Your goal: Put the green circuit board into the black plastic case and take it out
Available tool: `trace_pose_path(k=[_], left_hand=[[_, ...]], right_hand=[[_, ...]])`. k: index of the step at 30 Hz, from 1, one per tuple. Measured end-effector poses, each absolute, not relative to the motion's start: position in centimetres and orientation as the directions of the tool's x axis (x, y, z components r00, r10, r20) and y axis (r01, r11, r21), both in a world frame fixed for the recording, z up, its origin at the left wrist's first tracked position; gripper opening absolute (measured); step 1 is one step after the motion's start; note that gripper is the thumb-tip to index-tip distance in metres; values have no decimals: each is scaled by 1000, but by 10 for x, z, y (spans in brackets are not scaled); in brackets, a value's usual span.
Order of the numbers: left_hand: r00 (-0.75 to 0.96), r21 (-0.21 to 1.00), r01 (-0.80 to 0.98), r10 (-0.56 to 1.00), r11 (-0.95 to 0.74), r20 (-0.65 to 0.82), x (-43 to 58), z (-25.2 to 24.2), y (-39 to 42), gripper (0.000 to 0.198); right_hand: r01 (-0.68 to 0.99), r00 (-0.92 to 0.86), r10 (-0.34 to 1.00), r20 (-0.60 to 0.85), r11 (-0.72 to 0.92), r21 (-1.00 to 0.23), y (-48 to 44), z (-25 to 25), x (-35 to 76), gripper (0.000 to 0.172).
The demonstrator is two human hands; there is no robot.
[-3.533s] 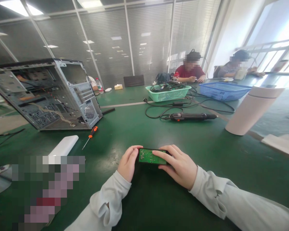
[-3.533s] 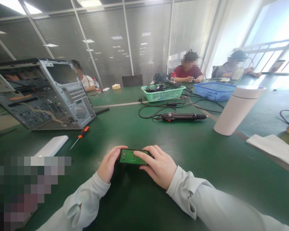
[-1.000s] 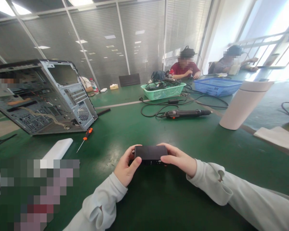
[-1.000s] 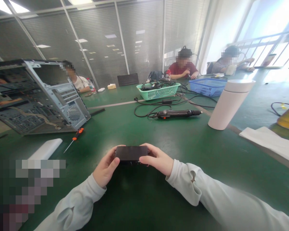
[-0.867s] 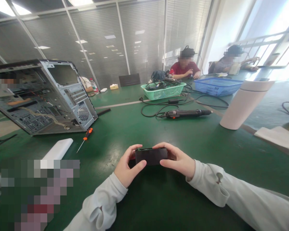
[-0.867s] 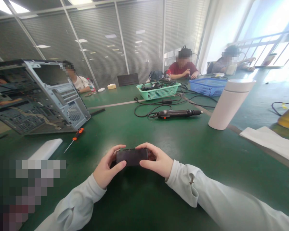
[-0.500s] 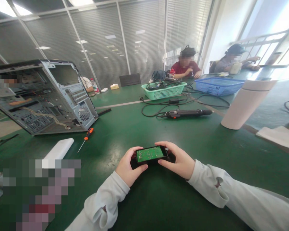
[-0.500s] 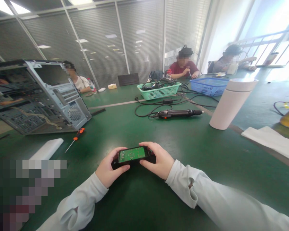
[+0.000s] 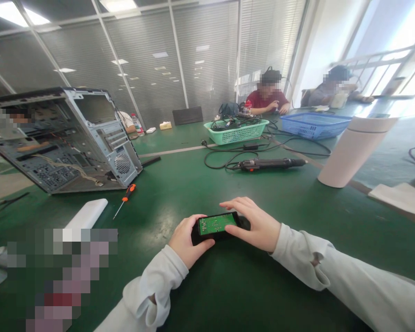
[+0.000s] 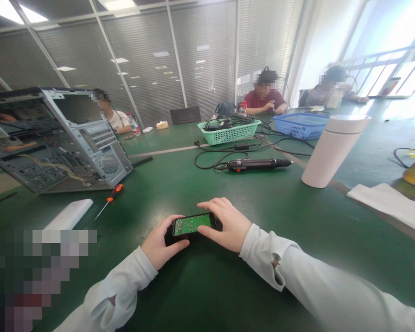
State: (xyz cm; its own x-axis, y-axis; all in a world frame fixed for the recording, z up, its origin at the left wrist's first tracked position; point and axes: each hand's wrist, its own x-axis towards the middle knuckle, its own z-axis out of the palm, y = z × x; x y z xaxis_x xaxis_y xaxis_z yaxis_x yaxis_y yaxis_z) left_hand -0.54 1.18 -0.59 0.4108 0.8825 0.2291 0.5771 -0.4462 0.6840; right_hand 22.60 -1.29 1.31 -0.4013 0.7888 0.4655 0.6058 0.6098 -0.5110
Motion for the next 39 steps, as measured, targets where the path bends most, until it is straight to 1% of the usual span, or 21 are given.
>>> trace_pose_path(k=[3,6,8,12,14,16,19,24,28,30,32,35,37,38,39], left_hand=[[416,674,591,883,-443,215,-4,-3,11,47],[422,677,589,882,-442,209,-4,2,11,45],[425,677,588,881,-444,208,-4,3,10,44],[439,672,591,877,-447,197,-4,4,11,45],[441,671,589,875,-450,199,-4,3,11,47],[442,671,591,876,-448,196,-4,3,10,48],[441,671,594,877,-443,189,-4,4,10,47],[440,673,588,875,-449,200,-3,4,9,45],[437,663,599,877,-450,200,-3,4,8,46],[430,652,614,881,-445,197,-4,5,8,46],[426,643,623,882,-446,200,-4,5,8,44],[430,639,623,880,-452,202,-4,4,8,40],[432,645,617,879,-451,202,-4,3,8,41],[432,651,612,879,-450,202,-5,2,8,43],[434,657,605,878,-451,203,-5,1,9,44]], right_hand=[[684,-409,748,524,631,-367,-10,23,213,34],[720,-466,755,462,627,-297,-8,30,196,28],[734,-473,792,386,597,-324,-7,34,185,26],[751,-408,886,221,463,-471,-3,45,174,16],[743,-398,903,162,421,-520,0,51,173,16],[728,-417,897,148,427,-537,2,54,174,20],[711,-453,874,176,473,-520,4,52,175,27],[736,-437,872,219,487,-470,-1,48,173,18],[754,-474,847,240,531,-386,-7,55,170,16],[771,-470,852,231,523,-363,-10,61,170,15],[778,-429,872,235,489,-395,-12,67,172,16],[737,-322,905,278,424,-527,-10,73,178,15],[641,-249,920,303,391,-661,-6,76,182,13],[564,-206,933,297,361,-743,-4,78,183,10],[465,-156,953,261,304,-831,-2,80,183,8]])
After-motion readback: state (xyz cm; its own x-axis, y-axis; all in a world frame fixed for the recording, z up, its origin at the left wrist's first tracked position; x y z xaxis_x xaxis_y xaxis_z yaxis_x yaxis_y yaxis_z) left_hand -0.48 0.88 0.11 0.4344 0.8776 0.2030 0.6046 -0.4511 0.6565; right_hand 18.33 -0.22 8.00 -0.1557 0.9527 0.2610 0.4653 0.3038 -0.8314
